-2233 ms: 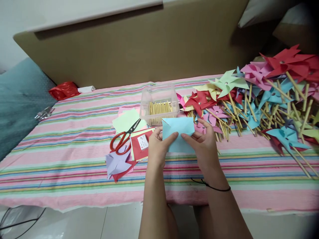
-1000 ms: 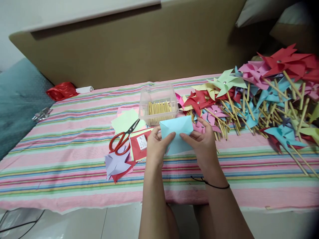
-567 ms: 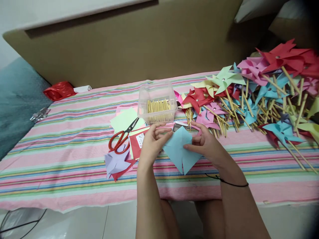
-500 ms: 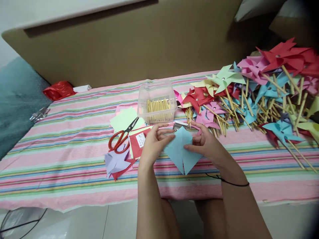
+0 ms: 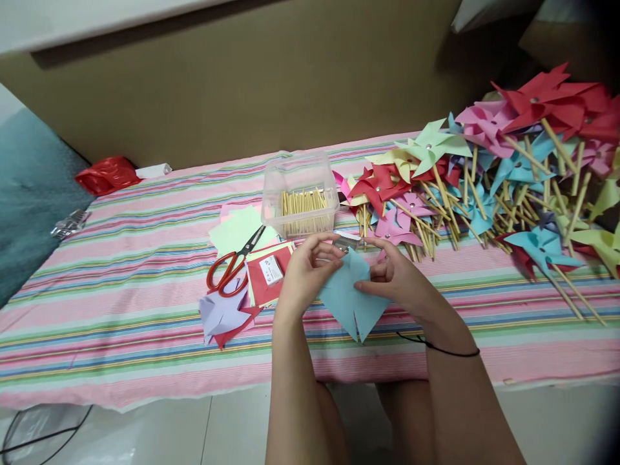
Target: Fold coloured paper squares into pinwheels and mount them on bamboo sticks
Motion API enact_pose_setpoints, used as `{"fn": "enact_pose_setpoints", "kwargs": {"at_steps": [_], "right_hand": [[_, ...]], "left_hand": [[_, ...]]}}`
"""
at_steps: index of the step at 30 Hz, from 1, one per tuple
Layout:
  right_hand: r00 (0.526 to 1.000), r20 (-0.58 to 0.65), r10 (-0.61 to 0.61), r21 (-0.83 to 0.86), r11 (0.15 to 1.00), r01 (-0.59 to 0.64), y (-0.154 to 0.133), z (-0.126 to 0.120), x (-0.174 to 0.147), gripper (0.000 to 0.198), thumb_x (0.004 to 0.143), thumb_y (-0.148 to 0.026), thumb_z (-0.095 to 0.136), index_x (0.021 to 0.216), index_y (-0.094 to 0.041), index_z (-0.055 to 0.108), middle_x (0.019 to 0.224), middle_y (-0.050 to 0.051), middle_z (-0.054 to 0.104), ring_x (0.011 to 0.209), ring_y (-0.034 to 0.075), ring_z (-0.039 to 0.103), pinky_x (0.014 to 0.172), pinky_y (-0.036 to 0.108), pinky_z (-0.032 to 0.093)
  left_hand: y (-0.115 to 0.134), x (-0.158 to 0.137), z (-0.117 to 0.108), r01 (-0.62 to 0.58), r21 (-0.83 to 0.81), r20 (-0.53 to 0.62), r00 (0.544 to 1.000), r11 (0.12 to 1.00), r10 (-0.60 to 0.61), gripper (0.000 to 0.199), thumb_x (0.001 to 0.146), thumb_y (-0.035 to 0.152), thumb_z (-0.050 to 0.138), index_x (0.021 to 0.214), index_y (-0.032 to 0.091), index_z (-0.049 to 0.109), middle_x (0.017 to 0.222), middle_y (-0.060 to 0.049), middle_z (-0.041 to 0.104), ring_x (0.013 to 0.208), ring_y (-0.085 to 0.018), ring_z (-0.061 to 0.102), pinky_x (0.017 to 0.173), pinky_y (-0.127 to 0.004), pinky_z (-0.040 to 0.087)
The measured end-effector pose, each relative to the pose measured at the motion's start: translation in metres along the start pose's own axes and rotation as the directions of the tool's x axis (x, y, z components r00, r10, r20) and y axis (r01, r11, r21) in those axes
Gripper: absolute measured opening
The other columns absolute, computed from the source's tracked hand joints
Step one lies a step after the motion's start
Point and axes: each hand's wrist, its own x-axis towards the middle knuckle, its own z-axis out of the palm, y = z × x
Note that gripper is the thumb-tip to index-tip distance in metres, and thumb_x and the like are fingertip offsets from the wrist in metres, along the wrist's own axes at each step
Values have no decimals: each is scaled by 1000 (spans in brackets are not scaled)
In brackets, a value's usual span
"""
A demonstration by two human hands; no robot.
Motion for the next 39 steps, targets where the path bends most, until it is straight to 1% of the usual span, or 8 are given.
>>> {"fn": "enact_pose_setpoints", "kwargs": {"at_steps": [7, 10, 14, 18, 21, 25, 29, 39], "right_hand": [[999, -45, -9, 28, 1000, 10, 2, -2, 2, 83, 64, -21, 77, 135, -25, 34, 66, -3, 71, 59, 20, 68, 50, 28, 51], [999, -54, -6, 39, 999, 8, 1, -2, 3, 85, 62, -21, 79, 134, -24, 34, 65, -3, 71, 59, 20, 68, 51, 27, 51], [999, -44, 9, 54, 999, -7, -1, -2, 2, 85, 62, -24, 79, 134, -25, 34, 70, -1, 73, 64, 21, 69, 57, 30, 53], [999, -49, 12, 38, 999, -10, -1, -3, 1, 82, 63, -23, 78, 132, -26, 35, 64, -3, 70, 60, 20, 67, 54, 29, 51], [999, -45, 0, 28, 1000, 2, 0, -4, 1, 79, 63, -22, 77, 130, -26, 36, 62, -4, 69, 58, 20, 66, 53, 29, 51], [1000, -24, -18, 14, 1000, 19, 2, -5, 1, 79, 64, -23, 76, 131, -26, 36, 65, -3, 71, 58, 20, 66, 52, 29, 50], [1000, -28, -12, -3, 1000, 12, 2, -5, 1, 82, 62, -24, 78, 132, -25, 36, 64, -2, 70, 58, 21, 66, 51, 29, 50], [1000, -28, -11, 1, 1000, 11, 0, -3, 1, 82, 62, -24, 78, 132, -26, 36, 65, -2, 71, 60, 22, 68, 53, 31, 51]], "left_hand": [[8, -5, 1, 41, -38, 85, 996, 998, -37, 21, 81, 31, 65, 99, 20, 66, 76, -4, 68, 77, -17, 63, 66, -26, 44], [5, -4, 1, 42, -17, 130, 991, 999, -39, 29, 74, 26, 73, 101, 20, 64, 78, -1, 65, 74, -15, 61, 68, -26, 45], [0, -3, -1, 20, 94, 163, 986, 995, -35, 40, 69, 17, 75, 106, 19, 61, 89, -3, 64, 84, -16, 61, 75, -29, 45], [-2, -4, -3, 80, 203, 191, 974, 976, -120, 42, 69, 17, 74, 108, 19, 59, 100, -6, 65, 87, -17, 60, 74, -30, 46], [-3, -6, -2, 136, 199, 214, 960, 970, -179, 38, 70, 19, 73, 106, 19, 59, 93, -5, 66, 82, -16, 60, 70, -28, 45], [-2, -7, -1, 226, 194, 208, 942, 955, -265, 33, 71, 22, 71, 100, 20, 58, 78, -1, 64, 67, -13, 57, 56, -23, 39], [0, -7, 0, 246, 223, 168, 944, 943, -285, 29, 70, 25, 71, 95, 20, 59, 66, 4, 58, 56, -9, 51, 50, -21, 34], [2, -7, 1, 237, 280, 109, 955, 930, -276, 27, 68, 21, 70, 92, 20, 57, 64, 4, 59, 53, -8, 50, 48, -19, 35]]}}
